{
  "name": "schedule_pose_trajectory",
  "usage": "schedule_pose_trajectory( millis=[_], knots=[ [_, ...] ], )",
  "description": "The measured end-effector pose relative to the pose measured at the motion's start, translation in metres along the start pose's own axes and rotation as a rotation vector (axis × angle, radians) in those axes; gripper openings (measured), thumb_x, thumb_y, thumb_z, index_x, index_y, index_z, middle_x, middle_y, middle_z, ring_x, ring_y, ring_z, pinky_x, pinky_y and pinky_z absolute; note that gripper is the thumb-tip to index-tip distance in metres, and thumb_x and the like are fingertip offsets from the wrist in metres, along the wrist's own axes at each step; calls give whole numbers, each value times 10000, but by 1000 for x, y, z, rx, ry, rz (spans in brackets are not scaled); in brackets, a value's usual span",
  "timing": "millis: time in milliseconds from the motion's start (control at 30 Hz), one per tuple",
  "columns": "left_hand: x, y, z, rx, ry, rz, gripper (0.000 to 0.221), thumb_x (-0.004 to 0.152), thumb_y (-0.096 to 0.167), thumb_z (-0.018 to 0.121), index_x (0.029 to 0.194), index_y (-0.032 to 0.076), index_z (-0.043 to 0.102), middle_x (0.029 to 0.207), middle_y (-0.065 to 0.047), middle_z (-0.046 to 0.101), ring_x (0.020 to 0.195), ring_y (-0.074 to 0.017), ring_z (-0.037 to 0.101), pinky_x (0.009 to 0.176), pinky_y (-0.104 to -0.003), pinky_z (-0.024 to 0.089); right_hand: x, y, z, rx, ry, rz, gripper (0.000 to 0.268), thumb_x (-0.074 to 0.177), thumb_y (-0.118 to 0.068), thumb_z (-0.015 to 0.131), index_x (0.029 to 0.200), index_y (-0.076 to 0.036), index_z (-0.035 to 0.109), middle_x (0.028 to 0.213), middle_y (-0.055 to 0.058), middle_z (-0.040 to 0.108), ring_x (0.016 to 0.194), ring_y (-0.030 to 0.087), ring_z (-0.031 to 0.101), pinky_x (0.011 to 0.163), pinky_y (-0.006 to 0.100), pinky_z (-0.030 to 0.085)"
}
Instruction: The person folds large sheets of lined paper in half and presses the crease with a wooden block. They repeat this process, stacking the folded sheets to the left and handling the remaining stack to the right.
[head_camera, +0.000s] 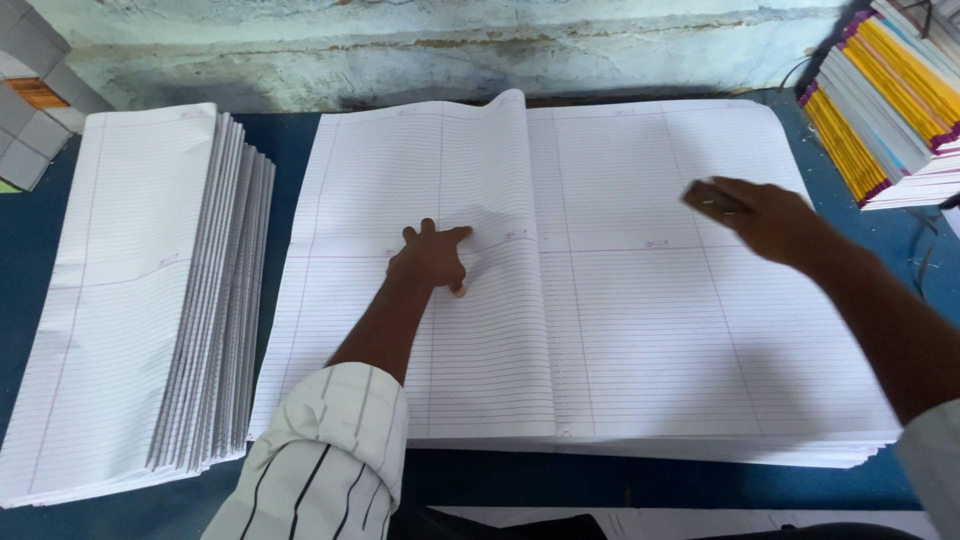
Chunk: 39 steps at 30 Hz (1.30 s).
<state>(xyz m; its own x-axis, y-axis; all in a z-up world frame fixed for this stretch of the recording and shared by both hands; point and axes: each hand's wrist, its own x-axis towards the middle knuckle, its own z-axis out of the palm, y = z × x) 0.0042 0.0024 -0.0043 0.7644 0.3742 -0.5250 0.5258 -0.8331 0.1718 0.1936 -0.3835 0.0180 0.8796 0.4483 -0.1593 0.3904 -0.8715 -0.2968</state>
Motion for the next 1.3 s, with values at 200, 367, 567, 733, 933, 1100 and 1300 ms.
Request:
schedule_pose_trajectory(
  millis=[200, 367, 567, 733, 933, 1100, 1300],
  knots=[
    [-5, 3, -3, -16, -22, -17, 1055, 728, 175, 899, 1563, 471, 326, 1614, -70, 240, 1555, -403, 122, 1060, -688, 486, -5, -112, 25, 37, -128, -118, 551, 989, -185, 574, 1527, -278, 495, 1028, 165, 749, 817, 273, 719, 817, 444, 589],
    [-8, 4, -7, -5, -42, -17, 1040, 740, 192, 900, 1565, 472, 333, 1604, -68, 254, 1552, -400, 133, 1067, -720, 452, -16, -173, 41, 30, -93, -320, 500, 986, -207, 586, 1481, -259, 534, 1045, 162, 640, 922, 263, 641, 845, 426, 545],
    [-11, 5, -9, 13, -23, -30, 1031, 741, 231, 908, 1556, 496, 336, 1585, -55, 284, 1537, -373, 189, 1058, -740, 453, -42, -216, 56, 60, -185, -370, 519, 961, -129, 562, 1458, -279, 547, 1063, 112, 618, 935, 240, 629, 864, 406, 546],
    [-10, 5, -8, 2, -26, -30, 1031, 742, 211, 912, 1554, 492, 342, 1594, -47, 274, 1539, -369, 180, 1066, -742, 439, -63, -224, 66, 24, -259, -304, 490, 965, -102, 597, 1424, -275, 594, 1083, 87, 604, 949, 207, 620, 878, 378, 549],
    [-7, 5, -7, 2, -32, -32, 1012, 755, 221, 899, 1560, 474, 342, 1604, -59, 269, 1544, -372, 172, 1074, -742, 434, -73, -214, 74, 52, -311, -190, 485, 984, -112, 578, 1437, -285, 572, 1097, 54, 598, 949, 181, 624, 868, 354, 556],
    [-7, 5, -7, -7, -33, -30, 1013, 750, 196, 902, 1562, 458, 356, 1616, -62, 253, 1545, -379, 167, 1071, -752, 427, -67, -200, 88, 115, -232, -166, 490, 993, -91, 552, 1445, -279, 577, 1092, 56, 620, 946, 186, 642, 884, 344, 556],
    [-6, 6, -9, 2, -50, -33, 1020, 757, 202, 897, 1565, 465, 334, 1608, -64, 250, 1533, -377, 178, 1075, -760, 415, -45, -188, 103, 231, -67, -194, 467, 960, -105, 606, 1404, -250, 615, 1112, 70, 626, 1004, 191, 633, 934, 336, 541]
  ],
)
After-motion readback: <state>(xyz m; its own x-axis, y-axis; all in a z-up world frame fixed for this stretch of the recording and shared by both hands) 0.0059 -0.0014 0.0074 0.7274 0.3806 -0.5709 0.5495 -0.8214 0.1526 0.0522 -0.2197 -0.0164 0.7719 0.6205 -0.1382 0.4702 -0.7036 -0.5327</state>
